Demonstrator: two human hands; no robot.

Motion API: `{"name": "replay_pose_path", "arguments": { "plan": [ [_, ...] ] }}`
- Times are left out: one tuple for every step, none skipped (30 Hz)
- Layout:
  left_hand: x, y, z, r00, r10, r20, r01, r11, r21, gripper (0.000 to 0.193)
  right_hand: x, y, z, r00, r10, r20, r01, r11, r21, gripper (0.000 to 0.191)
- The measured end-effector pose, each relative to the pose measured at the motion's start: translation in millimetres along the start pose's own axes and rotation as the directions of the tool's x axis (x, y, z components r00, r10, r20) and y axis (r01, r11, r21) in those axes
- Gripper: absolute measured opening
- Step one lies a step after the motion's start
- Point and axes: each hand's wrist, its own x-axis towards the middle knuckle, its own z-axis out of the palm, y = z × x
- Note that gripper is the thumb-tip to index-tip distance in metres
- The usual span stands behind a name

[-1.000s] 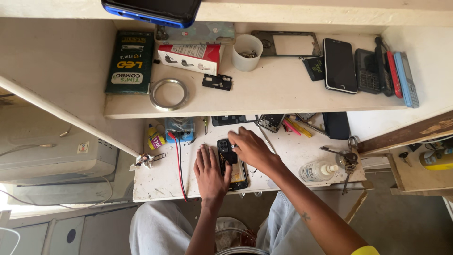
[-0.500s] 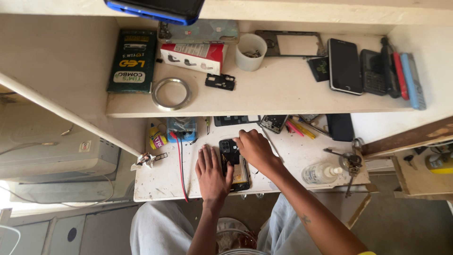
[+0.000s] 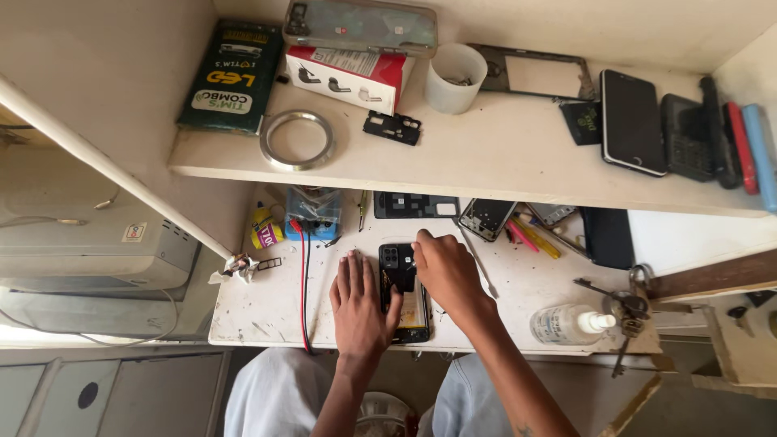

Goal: The person repairs a disassembled smartphone at a small workbench, holding the phone steady with one hand while using a screwdriver and tweezers to work on internal components. They reposition the phone, pry at parts, and handle small components from the cluttered bench throughout the clip.

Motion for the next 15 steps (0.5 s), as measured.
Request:
{"name": "replay_pose_path", "arguments": {
  "plan": [
    [0.1,0.7,1.6,1.0,0.002,-0.002,-0.002,1.0,0.0,0.075,-0.2,1.0,-0.1,1.0,0.004,-0.012,-0.004,1.0,0.012,0.018],
    [0.6,1.0,3.1,1.0,0.006,-0.003,-0.006,1.0,0.0,0.075,-0.5,1.7,0.1,1.0,0.01,-0.024,-0.01,1.0,0.024,0.018],
    [1.4,1.5,4.9,1.0,0.011,-0.005,-0.011,1.0,-0.001,0.075,-0.6,2.4,0.5,0.999,0.018,-0.04,-0.017,0.999,0.029,0.016],
    [2.3,1.4,6.7,1.0,0.009,0.001,-0.009,1.0,0.0,0.075,-1.7,1.9,2.0,0.998,0.026,-0.055,-0.024,0.999,0.034,0.015],
    [3.0,1.4,8.4,1.0,0.007,0.005,-0.007,1.0,0.001,0.074,-2.4,1.5,3.2,0.997,0.033,-0.071,-0.031,0.999,0.037,0.013],
    [3.6,1.2,10.1,1.0,0.004,0.007,-0.004,1.0,0.002,0.074,-2.4,1.3,4.0,0.997,0.055,-0.056,-0.054,0.998,0.03,0.013],
    [4.3,0.8,11.7,1.0,0.005,0.003,-0.005,1.0,0.005,0.074,-2.3,0.6,4.8,0.996,0.077,-0.041,-0.076,0.997,0.022,0.012],
    [4.5,1.0,13.3,1.0,0.007,0.002,-0.007,1.0,0.005,0.074,-2.0,0.2,4.9,0.994,0.103,-0.025,-0.102,0.995,0.011,0.012],
    [4.6,1.4,15.0,1.0,0.008,0.006,-0.008,1.0,0.003,0.073,-1.0,-0.4,4.6,0.995,0.097,-0.028,-0.097,0.995,0.005,0.011],
    [5.1,1.7,16.6,1.0,0.008,0.004,-0.007,1.0,-0.005,0.073,0.8,-1.1,3.8,0.995,0.092,-0.031,-0.092,0.996,-0.001,0.011],
    [6.6,1.3,18.0,1.0,0.01,0.002,-0.01,1.0,-0.01,0.072,3.8,-1.8,2.3,0.995,0.088,-0.036,-0.088,0.996,-0.006,0.012],
    [8.2,0.4,19.2,1.0,0.009,-0.003,-0.009,1.0,-0.014,0.072,4.6,-3.2,0.8,0.996,0.086,-0.038,-0.087,0.996,-0.013,0.013],
    [11.8,-0.7,21.2,1.0,0.008,-0.004,-0.009,1.0,-0.011,0.073,7.4,-5.0,-0.4,0.996,0.073,-0.051,-0.074,0.997,-0.019,0.014],
    [15.3,-2.9,22.5,1.0,0.014,-0.011,-0.014,1.0,-0.002,0.075,12.2,-7.9,-0.1,0.996,0.057,-0.072,-0.058,0.998,-0.019,0.015],
    [19.2,-5.8,24.1,1.0,0.02,-0.024,-0.02,1.0,0.005,0.076,14.3,-10.7,0.3,0.994,0.112,-0.017,-0.113,0.993,-0.023,0.014]
  ]
}}
